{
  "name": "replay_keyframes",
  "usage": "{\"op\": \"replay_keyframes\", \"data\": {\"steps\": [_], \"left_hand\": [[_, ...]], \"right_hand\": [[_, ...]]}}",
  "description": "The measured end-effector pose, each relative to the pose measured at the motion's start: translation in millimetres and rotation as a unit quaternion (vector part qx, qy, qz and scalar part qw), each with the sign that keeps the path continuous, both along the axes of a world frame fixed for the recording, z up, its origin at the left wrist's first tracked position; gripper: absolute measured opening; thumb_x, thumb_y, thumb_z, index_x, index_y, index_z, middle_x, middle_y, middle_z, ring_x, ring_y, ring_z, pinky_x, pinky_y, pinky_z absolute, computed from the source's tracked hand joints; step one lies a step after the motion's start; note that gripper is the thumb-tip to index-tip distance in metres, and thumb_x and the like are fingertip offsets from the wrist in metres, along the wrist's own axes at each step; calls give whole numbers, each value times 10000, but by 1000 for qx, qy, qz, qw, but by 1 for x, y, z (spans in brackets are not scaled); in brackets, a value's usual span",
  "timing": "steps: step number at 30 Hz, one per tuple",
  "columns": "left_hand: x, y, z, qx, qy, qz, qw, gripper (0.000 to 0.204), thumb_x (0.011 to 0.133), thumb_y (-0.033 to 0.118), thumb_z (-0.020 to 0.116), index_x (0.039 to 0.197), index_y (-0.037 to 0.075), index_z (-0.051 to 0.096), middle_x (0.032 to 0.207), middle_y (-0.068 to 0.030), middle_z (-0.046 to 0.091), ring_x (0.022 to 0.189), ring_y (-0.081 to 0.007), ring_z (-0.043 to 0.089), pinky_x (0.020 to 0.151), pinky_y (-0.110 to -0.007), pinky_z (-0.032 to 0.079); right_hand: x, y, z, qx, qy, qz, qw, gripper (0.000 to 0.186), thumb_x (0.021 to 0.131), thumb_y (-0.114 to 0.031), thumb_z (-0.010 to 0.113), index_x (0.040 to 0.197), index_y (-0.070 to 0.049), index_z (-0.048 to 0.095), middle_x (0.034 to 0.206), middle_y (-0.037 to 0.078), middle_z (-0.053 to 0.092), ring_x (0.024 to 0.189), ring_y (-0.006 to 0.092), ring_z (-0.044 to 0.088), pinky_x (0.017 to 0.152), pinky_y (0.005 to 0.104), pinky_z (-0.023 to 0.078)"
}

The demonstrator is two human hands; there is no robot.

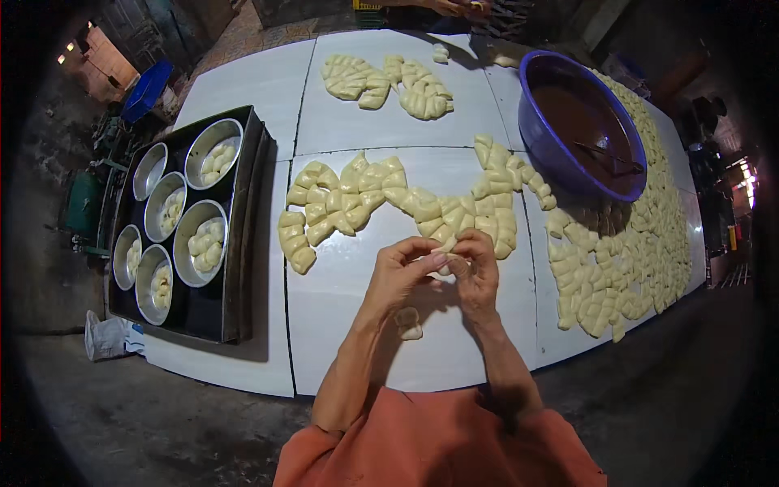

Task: The person forms pieces of dough, fills some of them with a liquid mixture from a bowl using a spoon, and arranges the finished dough items into baking pans.

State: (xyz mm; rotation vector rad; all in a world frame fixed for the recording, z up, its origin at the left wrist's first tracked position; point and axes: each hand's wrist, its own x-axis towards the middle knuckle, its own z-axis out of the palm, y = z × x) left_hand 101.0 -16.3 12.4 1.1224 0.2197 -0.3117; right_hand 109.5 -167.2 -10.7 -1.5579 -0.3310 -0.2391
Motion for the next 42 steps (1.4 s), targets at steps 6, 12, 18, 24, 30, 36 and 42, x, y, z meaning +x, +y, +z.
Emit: {"op": "replay_keyframes", "data": {"steps": [6, 12, 18, 24, 30, 36, 42], "left_hand": [[-14, -1, -6, 6, -11, -15, 1000, 208, 945, 126, 650, 1116, 12, 680, 972, -44, 664, 840, -94, 623, 645, -239, 563], [-25, 1, -6, 112, 49, -48, 991, 254, 895, 170, 727, 1060, -20, 691, 881, -55, 699, 776, -90, 636, 644, -239, 517], [-50, 20, -8, 165, 35, -42, 985, 301, 951, 231, 661, 1137, -5, 686, 876, -68, 695, 752, -107, 627, 658, -258, 513], [-83, 37, -25, 329, -14, 4, 944, 367, 959, 243, 610, 1211, -21, 646, 1037, -177, 726, 932, -248, 705, 810, -312, 529], [-95, 38, -5, 296, 62, -101, 948, 393, 946, 209, 588, 1220, -71, 624, 1060, -150, 708, 931, -177, 640, 826, -308, 505], [-81, 73, -7, 270, 55, 74, 958, 367, 924, 183, 653, 1195, -65, 639, 1062, -148, 711, 916, -171, 647, 796, -302, 517], [-24, 116, -28, 533, -127, 119, 828, 323, 903, 168, 662, 1188, 15, 652, 1100, -166, 688, 948, -312, 684, 826, -385, 533]], "right_hand": [[0, 6, -11, -122, -94, -113, 982, 202, 859, -113, 761, 883, -30, 578, 769, 58, 590, 651, 140, 547, 598, 312, 473], [-15, -4, -5, -187, 30, -74, 979, 205, 880, -146, 739, 824, -1, 605, 743, 79, 605, 614, 196, 581, 575, 314, 479], [-58, -16, 4, -241, -15, 58, 969, 176, 915, -96, 667, 1057, 3, 634, 981, 137, 672, 818, 253, 692, 713, 329, 564], [-88, -19, -27, -83, 335, 37, 938, 185, 960, -88, 630, 1081, 52, 629, 930, 75, 672, 811, 111, 646, 723, 238, 554], [-75, -19, 3, -384, 266, 94, 879, 228, 928, -253, 619, 1025, -60, 693, 837, 146, 705, 750, 278, 703, 690, 378, 535], [-17, 39, 30, -354, 184, 56, 915, 250, 920, -228, 629, 1050, -18, 666, 891, 163, 690, 756, 326, 693, 703, 405, 535], [55, 128, -17, -443, -140, 9, 885, 252, 834, -72, 658, 1073, -18, 602, 1083, 154, 604, 891, 319, 653, 732, 433, 528]]}}
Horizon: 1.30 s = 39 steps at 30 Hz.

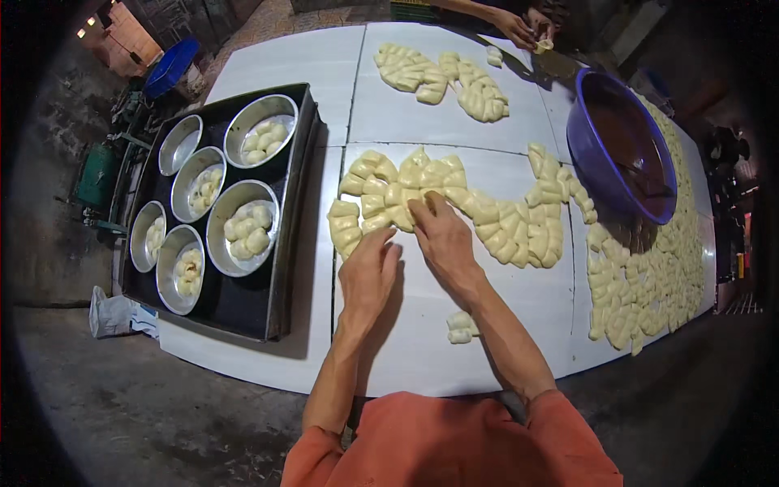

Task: The person forms pieces of dough, fills some of them with a liquid mixture from a bowl using a spoon, and arranges the finished dough items into baking pans.

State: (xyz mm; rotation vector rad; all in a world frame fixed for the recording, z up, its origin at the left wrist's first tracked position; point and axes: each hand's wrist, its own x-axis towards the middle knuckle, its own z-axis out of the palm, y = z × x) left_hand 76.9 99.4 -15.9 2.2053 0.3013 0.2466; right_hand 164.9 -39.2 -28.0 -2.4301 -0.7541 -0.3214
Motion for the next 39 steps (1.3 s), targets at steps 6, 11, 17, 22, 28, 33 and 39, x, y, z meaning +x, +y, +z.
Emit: {"op": "replay_keyframes", "data": {"steps": [6, 11, 17, 22, 28, 33, 39], "left_hand": [[43, 7, -23, 208, -87, -97, 969, 455, 804, 101, 662, 1253, 67, 601, 1376, -192, 516, 1204, -357, 520, 939, -475, 438], [55, 8, -37, 263, -22, -107, 958, 535, 776, 121, 674, 1298, 82, 564, 1449, -176, 441, 1283, -356, 442, 931, -533, 406], [43, -17, -12, 203, -18, -124, 971, 654, 801, 162, 724, 1408, 137, 481, 1535, -175, 323, 1398, -441, 287, 1050, -601, 313], [64, -48, -7, 112, -82, -308, 941, 291, 826, 201, 725, 1094, 112, 658, 1126, -150, 649, 1141, -343, 577, 1039, -525, 371], [59, -55, -7, 77, -59, -285, 954, 95, 825, 131, 681, 914, 100, 679, 864, -102, 687, 875, -302, 661, 1008, -532, 402], [47, -63, -18, 156, -124, -263, 944, 151, 861, 141, 670, 1007, 106, 657, 992, -46, 683, 1022, -218, 636, 1051, -550, 339], [30, -74, -9, 226, -107, -224, 942, 574, 850, 304, 719, 1340, 68, 537, 1389, -198, 490, 1333, -390, 414, 1095, -695, 193]], "right_hand": [[9, -15, -11, 131, 104, 59, 984, 192, 836, -53, 635, 1022, -11, 615, 1033, 142, 629, 869, 282, 639, 746, 368, 520], [-25, -64, 5, 416, 385, -78, 821, 168, 872, -76, 649, 1020, 2, 645, 1014, 81, 659, 871, 152, 612, 763, 288, 495], [-45, -101, 12, 529, 466, -76, 705, 162, 864, -92, 573, 1007, -22, 599, 981, 48, 633, 868, 130, 587, 790, 264, 476], [-37, -89, 12, 527, 429, -98, 727, 275, 942, -247, 540, 1161, -80, 544, 1004, 26, 603, 870, 114, 581, 773, 290, 486], [-34, -94, -1, 403, 445, -99, 794, 258, 844, -172, 736, 1029, -34, 622, 765, -4, 553, 666, 60, 488, 564, 224, 417], [-53, -128, 29, 488, 519, -106, 694, 164, 829, -123, 700, 950, -51, 616, 736, 8, 570, 662, 75, 524, 544, 225, 376], [-66, -155, 52, 573, 401, -106, 707, 159, 901, -101, 655, 1042, -29, 656, 956, 78, 677, 894, 127, 609, 849, 273, 471]]}}
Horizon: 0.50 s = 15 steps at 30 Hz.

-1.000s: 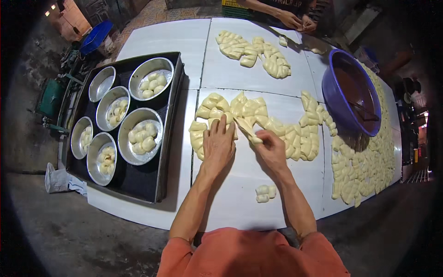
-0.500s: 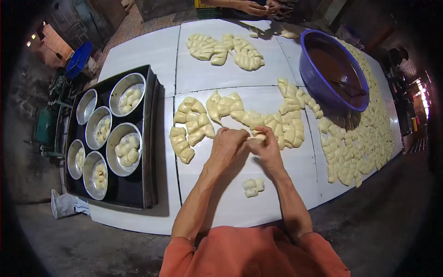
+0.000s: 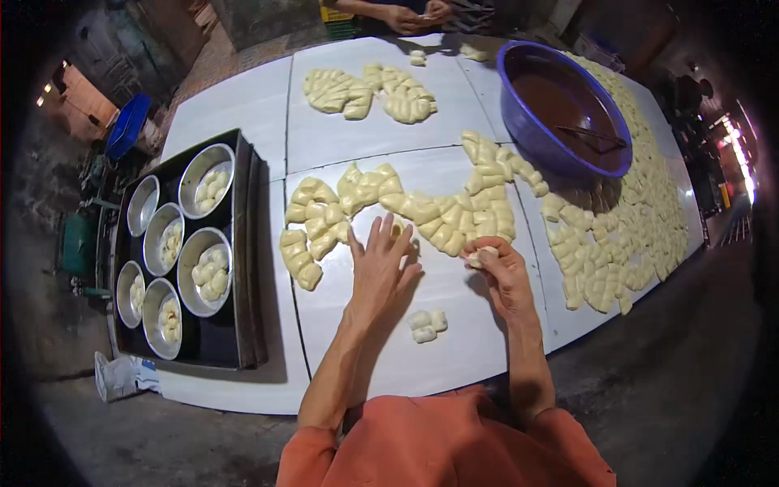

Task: The person forms pieces of dough, fills some of them with a liquid mixture from a bowl using a spoon, and arranges the finished dough items into baking pans.

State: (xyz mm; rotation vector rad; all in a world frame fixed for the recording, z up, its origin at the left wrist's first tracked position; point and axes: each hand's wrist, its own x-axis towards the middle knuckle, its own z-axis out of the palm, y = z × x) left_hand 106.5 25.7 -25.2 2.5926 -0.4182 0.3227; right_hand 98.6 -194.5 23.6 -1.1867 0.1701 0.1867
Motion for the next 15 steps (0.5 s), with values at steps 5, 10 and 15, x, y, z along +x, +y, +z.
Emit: {"op": "replay_keyframes", "data": {"steps": [5, 10, 15], "left_hand": [[-8, -35, 43, -420, 357, -32, 834, 480, 854, 305, 746, 1224, 20, 635, 1176, -144, 661, 1184, -282, 582, 1045, -458, 403], [-9, -57, 32, -597, 419, -5, 684, 289, 876, 143, 741, 1104, -16, 660, 1003, -99, 701, 949, -156, 662, 848, -291, 519], [-18, -83, 21, -670, 350, 38, 653, 334, 929, 114, 687, 1228, -11, 609, 1083, -123, 686, 981, -167, 657, 822, -276, 535]], "right_hand": [[-4, 0, -12, -46, -60, 76, 994, 627, 978, -160, 610, 1517, -77, 301, 1463, 223, 463, 1271, 201, 523, 1044, 328, 415], [-2, -2, -12, -18, -32, 49, 998, 571, 957, -122, 635, 1469, -43, 393, 1403, 217, 522, 1139, 172, 592, 990, 295, 453], [3, -17, -13, -43, -12, -13, 999, 219, 858, -22, 711, 1065, -3, 643, 1037, 73, 693, 882, 118, 655, 833, 250, 520]]}}
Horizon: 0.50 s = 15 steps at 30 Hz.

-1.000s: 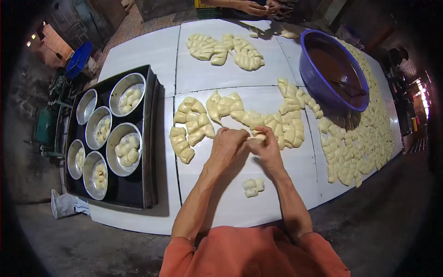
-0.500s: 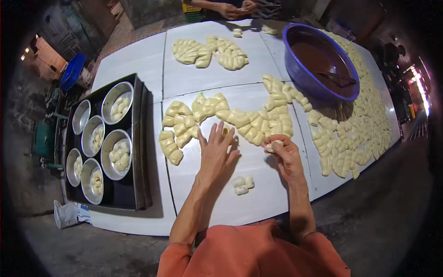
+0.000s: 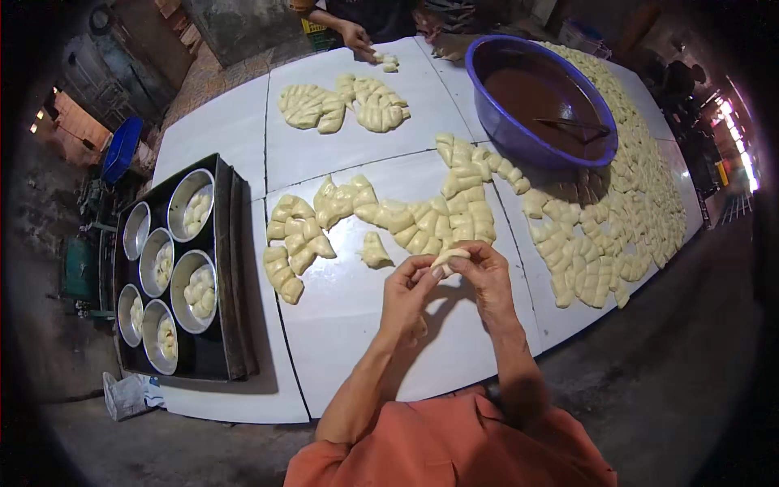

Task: The person forms pieces of dough, fills some of them with a liquid mixture from a bowl using a spoon, and arranges the finished dough items into baking pans.

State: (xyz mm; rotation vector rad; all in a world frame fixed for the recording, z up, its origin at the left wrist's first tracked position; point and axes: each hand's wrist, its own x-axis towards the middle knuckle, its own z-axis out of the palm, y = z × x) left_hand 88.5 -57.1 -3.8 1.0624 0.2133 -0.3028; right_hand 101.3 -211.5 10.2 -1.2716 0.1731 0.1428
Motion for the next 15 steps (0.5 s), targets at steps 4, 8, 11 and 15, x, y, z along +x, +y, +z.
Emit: {"op": "replay_keyframes", "data": {"steps": [4, 8, 11, 15], "left_hand": [[12, -24, 13, 170, -191, 132, 958, 539, 957, 219, 660, 1406, -17, 478, 1304, -206, 585, 1193, -279, 587, 945, -363, 502], [33, -44, 11, 244, -390, 54, 886, 646, 936, 397, 668, 1392, -28, 496, 1339, -182, 598, 1181, -249, 613, 963, -328, 493], [38, -88, 13, 7, -331, 136, 934, 630, 882, 378, 741, 1316, -42, 560, 1251, -142, 662, 1024, -169, 657, 893, -275, 514], [43, -101, -6, -78, -221, 51, 971, 618, 864, 283, 782, 1338, -35, 545, 1245, -124, 662, 964, -130, 639, 853, -256, 520]], "right_hand": [[6, 3, 14, 12, -2, -50, 999, 257, 823, 14, 733, 1048, -16, 613, 971, 53, 661, 899, 125, 642, 837, 256, 523], [6, -3, 25, 131, -33, -16, 991, 240, 875, -85, 720, 1082, -34, 610, 981, 32, 657, 891, 102, 628, 784, 251, 525], [17, -8, 51, 253, 1, -44, 967, 190, 922, -118, 669, 1084, -39, 612, 946, 23, 645, 871, 111, 629, 788, 249, 518], [45, -34, 43, 245, 1, -6, 970, 196, 950, -134, 637, 1124, -55, 594, 987, 21, 633, 891, 103, 618, 798, 260, 509]]}}
